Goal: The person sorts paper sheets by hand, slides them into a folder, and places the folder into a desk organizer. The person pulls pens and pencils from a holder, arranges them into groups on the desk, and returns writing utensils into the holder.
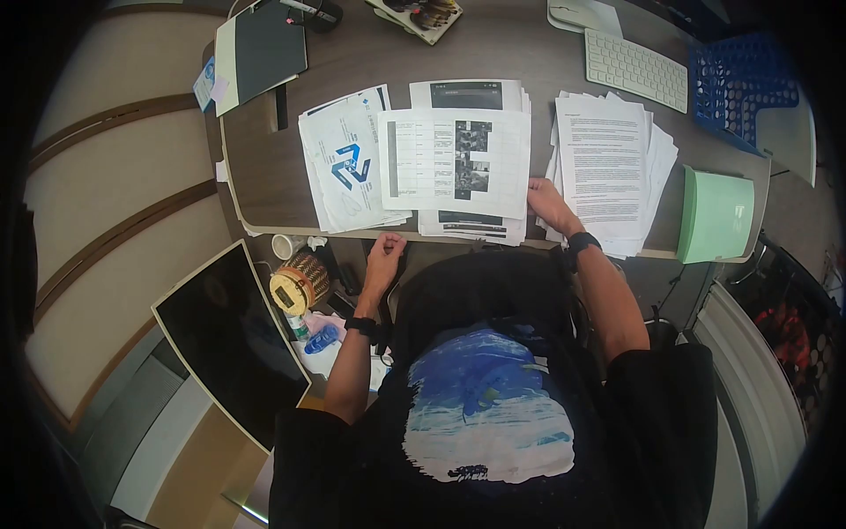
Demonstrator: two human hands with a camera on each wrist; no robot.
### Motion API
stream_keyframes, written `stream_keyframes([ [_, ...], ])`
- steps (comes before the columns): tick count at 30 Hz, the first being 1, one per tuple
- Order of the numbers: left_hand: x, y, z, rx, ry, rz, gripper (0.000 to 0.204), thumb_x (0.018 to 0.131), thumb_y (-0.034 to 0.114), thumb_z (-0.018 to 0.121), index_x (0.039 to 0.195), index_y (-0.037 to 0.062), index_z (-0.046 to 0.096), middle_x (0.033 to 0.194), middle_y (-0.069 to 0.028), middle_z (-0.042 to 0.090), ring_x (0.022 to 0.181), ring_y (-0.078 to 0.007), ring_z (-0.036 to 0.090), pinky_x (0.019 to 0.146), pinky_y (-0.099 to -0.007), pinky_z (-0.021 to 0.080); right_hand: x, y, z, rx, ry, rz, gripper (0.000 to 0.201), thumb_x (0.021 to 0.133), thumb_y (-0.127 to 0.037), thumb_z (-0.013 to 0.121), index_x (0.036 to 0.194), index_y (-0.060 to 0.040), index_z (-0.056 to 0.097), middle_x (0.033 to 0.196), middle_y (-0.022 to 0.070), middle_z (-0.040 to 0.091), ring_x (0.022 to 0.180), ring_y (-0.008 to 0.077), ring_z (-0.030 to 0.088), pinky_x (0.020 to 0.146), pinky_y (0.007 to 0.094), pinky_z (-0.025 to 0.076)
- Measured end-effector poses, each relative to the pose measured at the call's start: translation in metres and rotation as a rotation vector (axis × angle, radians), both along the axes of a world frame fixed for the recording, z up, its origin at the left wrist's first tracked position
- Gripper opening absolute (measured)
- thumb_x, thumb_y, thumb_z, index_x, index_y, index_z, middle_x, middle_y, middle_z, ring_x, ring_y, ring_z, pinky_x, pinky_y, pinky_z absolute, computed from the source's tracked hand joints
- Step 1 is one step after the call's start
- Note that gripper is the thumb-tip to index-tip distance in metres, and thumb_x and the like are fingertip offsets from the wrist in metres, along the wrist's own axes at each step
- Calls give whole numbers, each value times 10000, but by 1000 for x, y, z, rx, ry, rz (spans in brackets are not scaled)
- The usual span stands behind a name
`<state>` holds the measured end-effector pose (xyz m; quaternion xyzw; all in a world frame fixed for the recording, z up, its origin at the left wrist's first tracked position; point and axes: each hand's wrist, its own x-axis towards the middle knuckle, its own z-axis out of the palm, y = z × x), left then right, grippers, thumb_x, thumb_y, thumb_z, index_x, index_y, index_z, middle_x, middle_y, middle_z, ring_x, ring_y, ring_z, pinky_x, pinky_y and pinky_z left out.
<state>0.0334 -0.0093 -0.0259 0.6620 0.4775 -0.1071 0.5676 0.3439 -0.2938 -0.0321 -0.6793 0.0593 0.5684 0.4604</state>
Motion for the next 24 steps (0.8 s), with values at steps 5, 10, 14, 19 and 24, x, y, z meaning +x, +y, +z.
stream_keyframes([
  [5, 14, 3, 12, 28, 128, -124, 375, 1054, 377, 667, 1076, 4, 674, 880, -86, 686, 813, -168, 610, 787, -336, 508, -4, 5, 7, 13, -32, -66, 285, 1072, -241, 630, 1088, -3, 787, 867, -35, 709, 675, 28, 553, 634, 225, 472],
  [10, 16, -1, 10, 31, 172, -132, 426, 1040, 426, 677, 1004, 4, 634, 842, -100, 658, 804, -202, 600, 786, -369, 505, -3, 0, -3, 5, -13, -47, 287, 1073, -234, 630, 1101, 6, 784, 895, -23, 728, 693, 36, 571, 628, 233, 470],
  [14, 24, -8, 11, 5, 218, -169, 452, 1033, 424, 694, 998, -4, 553, 867, -162, 672, 840, -292, 661, 816, -415, 525, -4, 0, -3, 20, -26, -57, 281, 1070, -237, 634, 1099, -1, 784, 862, -43, 705, 673, 22, 549, 615, 222, 451],
  [19, 28, -9, 14, -11, 253, -187, 482, 1025, 451, 692, 1043, 1, 520, 896, -203, 672, 876, -369, 672, 840, -452, 522, -1, 3, 6, 4, -28, -26, 276, 1068, -241, 635, 1079, -9, 784, 852, -50, 697, 682, 17, 553, 615, 216, 447],
  [24, 24, -10, 8, -16, 232, -202, 514, 1027, 492, 674, 1028, 13, 485, 911, -202, 653, 868, -338, 635, 848, -439, 506, 0, -1, 1, 7, -31, 16, 280, 1073, -252, 629, 1070, -16, 779, 872, -44, 703, 708, 21, 575, 644, 216, 477],
])
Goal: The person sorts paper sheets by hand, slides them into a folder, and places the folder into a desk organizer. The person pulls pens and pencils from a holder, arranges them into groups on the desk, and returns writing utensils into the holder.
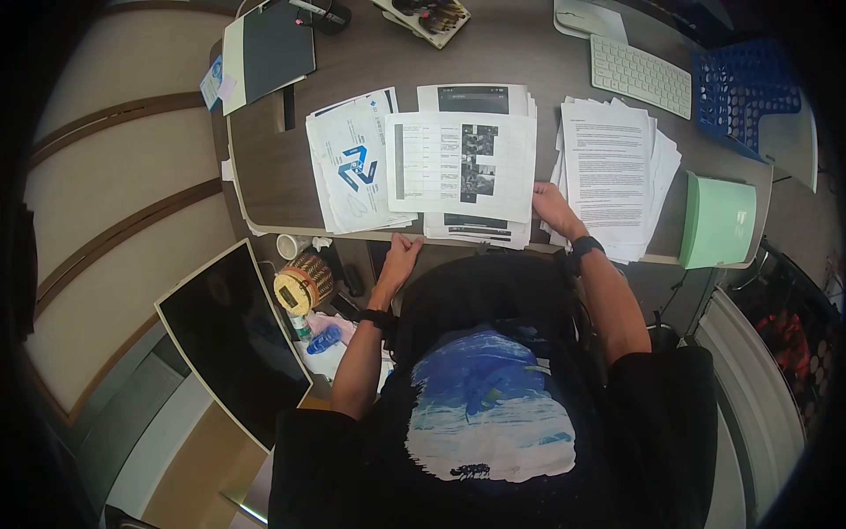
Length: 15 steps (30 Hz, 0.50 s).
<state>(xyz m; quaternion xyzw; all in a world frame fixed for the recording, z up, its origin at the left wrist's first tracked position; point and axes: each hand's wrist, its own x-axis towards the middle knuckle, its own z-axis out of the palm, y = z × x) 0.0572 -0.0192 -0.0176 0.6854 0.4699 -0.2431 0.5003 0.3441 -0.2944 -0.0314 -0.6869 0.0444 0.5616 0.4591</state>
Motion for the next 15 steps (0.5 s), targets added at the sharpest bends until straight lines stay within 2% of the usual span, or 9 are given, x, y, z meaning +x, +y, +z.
stream_keyframes([
  [2, 1, 0, 1, -25, 12, 6, 519, 1035, 492, 660, 1053, 12, 465, 925, -225, 654, 887, -371, 640, 866, -450, 506, 1, 5, 11, -8, 23, -19, 279, 1077, -258, 624, 1082, -24, 777, 879, -42, 704, 707, 21, 575, 657, 216, 488],
  [5, 1, 0, 1, -25, -4, -6, 525, 1041, 495, 650, 1071, 13, 446, 930, -242, 653, 893, -389, 641, 876, -454, 507, 0, 0, 1, 8, 34, -31, 283, 1081, -258, 619, 1102, -23, 776, 898, -28, 722, 731, 33, 609, 684, 227, 517],
  [9, 1, 0, 1, -24, 7, -21, 537, 1042, 510, 642, 1076, 16, 435, 931, -251, 653, 893, -390, 639, 879, -455, 507, -2, 3, 3, 33, 49, -89, 286, 1086, -248, 611, 1112, -16, 776, 933, -9, 745, 769, 50, 650, 725, 244, 553],
  [11, 2, 0, 0, -29, 17, -18, 547, 1042, 522, 635, 1074, 15, 434, 930, -257, 654, 893, -395, 639, 881, -454, 506, 1, 0, -2, 23, 44, -38, 286, 1088, -233, 606, 1125, -7, 777, 967, 10, 762, 812, 71, 687, 774, 263, 583],
  [15, 1, -1, -1, -27, 21, -20, 550, 1043, 526, 632, 1074, 15, 432, 928, -255, 656, 889, -389, 638, 880, -454, 505, 1, 4, 9, 16, 41, -53, 281, 1086, -219, 605, 1125, -1, 778, 973, 13, 764, 814, 71, 688, 774, 265, 584],
])
